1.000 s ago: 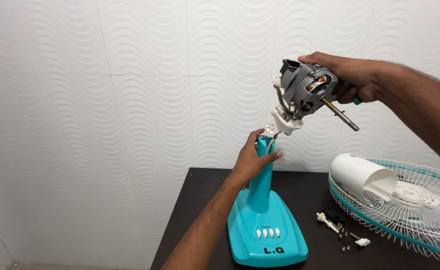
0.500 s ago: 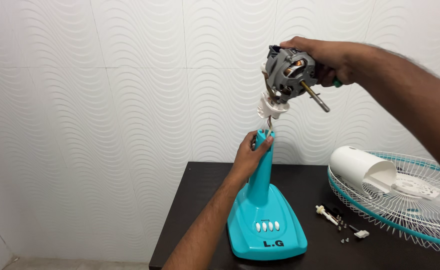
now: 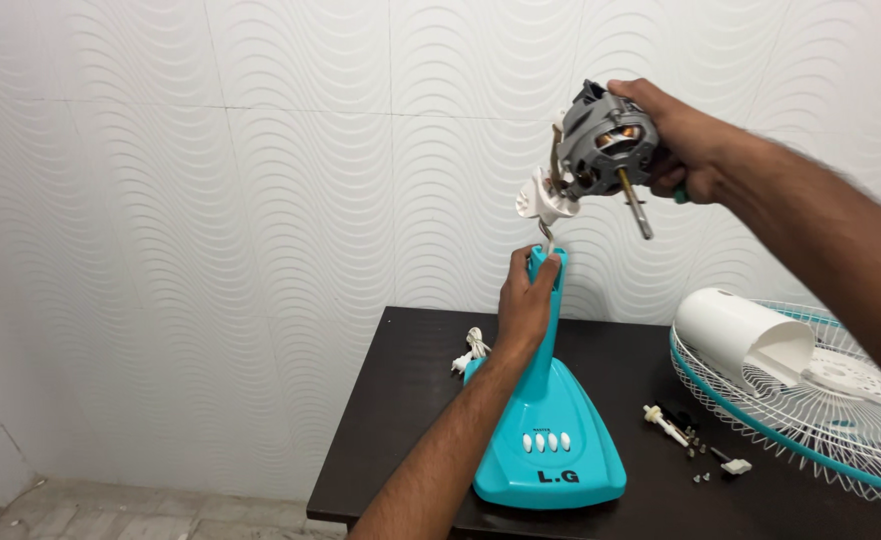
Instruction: The person disassembles a teal table fan by removing the motor assembly from the base, then reattaches the motor and secures it with screws. The person uses a screwdriver to tighten the screws and reposition the motor within the base.
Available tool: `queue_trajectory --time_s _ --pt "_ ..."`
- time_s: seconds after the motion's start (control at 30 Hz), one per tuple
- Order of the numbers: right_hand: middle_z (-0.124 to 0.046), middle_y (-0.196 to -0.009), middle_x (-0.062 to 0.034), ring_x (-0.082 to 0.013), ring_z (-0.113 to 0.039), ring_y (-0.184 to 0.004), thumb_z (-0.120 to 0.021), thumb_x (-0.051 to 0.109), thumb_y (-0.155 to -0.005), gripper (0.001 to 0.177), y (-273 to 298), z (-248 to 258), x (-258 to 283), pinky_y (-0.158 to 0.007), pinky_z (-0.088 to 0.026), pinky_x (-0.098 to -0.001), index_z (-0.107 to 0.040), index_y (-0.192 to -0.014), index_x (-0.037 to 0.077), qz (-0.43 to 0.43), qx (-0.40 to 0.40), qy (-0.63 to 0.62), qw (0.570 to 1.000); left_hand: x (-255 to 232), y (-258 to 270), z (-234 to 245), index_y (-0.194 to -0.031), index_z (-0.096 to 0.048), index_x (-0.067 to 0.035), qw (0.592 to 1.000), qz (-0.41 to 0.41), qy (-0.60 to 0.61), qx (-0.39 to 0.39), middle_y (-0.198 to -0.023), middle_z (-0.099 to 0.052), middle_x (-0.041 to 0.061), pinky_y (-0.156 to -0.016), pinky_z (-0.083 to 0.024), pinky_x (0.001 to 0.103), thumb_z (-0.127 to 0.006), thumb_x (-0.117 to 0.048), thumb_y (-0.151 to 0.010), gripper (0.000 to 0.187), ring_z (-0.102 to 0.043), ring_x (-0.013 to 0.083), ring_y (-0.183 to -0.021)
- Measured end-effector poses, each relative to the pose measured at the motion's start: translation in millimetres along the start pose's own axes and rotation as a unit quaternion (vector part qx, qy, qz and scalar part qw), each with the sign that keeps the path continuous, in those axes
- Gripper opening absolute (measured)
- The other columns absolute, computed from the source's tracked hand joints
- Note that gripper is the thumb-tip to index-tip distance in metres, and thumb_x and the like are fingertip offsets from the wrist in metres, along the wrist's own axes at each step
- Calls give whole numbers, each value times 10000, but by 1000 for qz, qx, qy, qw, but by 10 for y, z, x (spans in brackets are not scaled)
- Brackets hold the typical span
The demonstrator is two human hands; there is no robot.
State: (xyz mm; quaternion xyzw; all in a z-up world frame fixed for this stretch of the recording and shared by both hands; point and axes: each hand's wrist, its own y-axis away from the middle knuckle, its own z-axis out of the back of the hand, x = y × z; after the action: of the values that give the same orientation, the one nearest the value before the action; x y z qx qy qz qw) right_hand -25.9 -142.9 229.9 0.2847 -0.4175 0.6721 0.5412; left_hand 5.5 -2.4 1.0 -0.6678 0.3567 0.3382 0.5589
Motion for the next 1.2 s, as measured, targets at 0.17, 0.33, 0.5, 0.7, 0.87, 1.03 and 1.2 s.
queue_trajectory --time_s 0.17,0.33,0.5,0.7,0.87,1.03,1.2 --pt "-461 -564 41 -38 -316 -421 -509 715 -925 583 214 78 -215 -356 -219 -221 -588 -772 158 62 -29 -42 997 -132 19 15 -1418 -479 -35 995 -78 -17 -53 -1292 -608 195 -975 -492 431 -632 -368 -927 612 -597 298 -1190" --pt "-525 -635 23 -51 -426 -487 -632 660 -904 575 718 -211 -755 -416 -316 -241 -669 -929 87 175 -133 -103 970 -310 448 109 -1486 -464 -31 975 -190 -56 -101 -1490 -505 210 -1137 -395 479 -585 -371 -1041 573 -450 323 -1409" --pt "-538 -684 62 -29 -423 -536 -685 591 -929 549 1207 -680 -1248 -458 -311 -217 -681 -1043 53 218 -204 -200 933 -247 1089 155 -1510 -423 -29 984 -176 -6 8 -1385 -541 208 -1062 -464 463 -648 -426 -962 713 -538 314 -1291" --pt "-640 -877 64 5 -544 -737 -715 533 -928 581 1471 -957 -1414 -630 -428 -175 -647 -1166 7 296 -223 -254 893 2 1360 157 -1501 -361 -56 985 -36 31 166 -1375 -576 166 -882 -574 359 -736 -360 -899 772 -641 229 -1125" --pt "-646 -949 29 -5 -574 -780 -707 573 -936 645 1562 -1077 -1804 -650 -455 -182 -606 -1197 -8 311 -243 -295 870 195 1393 148 -1308 -605 -9 980 -60 -8 188 -1092 -737 99 -749 -594 282 -691 -283 -984 433 -719 143 -921" --pt "-566 -835 -7 -22 -462 -584 -677 618 -986 677 1565 -1263 -2293 -455 -335 -195 -577 -1190 -20 180 -253 -439 843 229 1407 208 -1125 -740 -1 985 -9 1 174 -791 -735 78 -564 -490 265 -687 -253 -1006 284 -648 123 -678" --pt "-639 -1062 -32 -67 -632 -860 -758 521 -917 727 1517 -1290 -2460 -673 -547 -226 -522 -1350 -13 249 -179 -410 859 190 1392 250 -1116 -708 -12 989 -33 -51 135 -868 -780 41 -552 -517 264 -698 -203 -971 240 -696 101 -706"
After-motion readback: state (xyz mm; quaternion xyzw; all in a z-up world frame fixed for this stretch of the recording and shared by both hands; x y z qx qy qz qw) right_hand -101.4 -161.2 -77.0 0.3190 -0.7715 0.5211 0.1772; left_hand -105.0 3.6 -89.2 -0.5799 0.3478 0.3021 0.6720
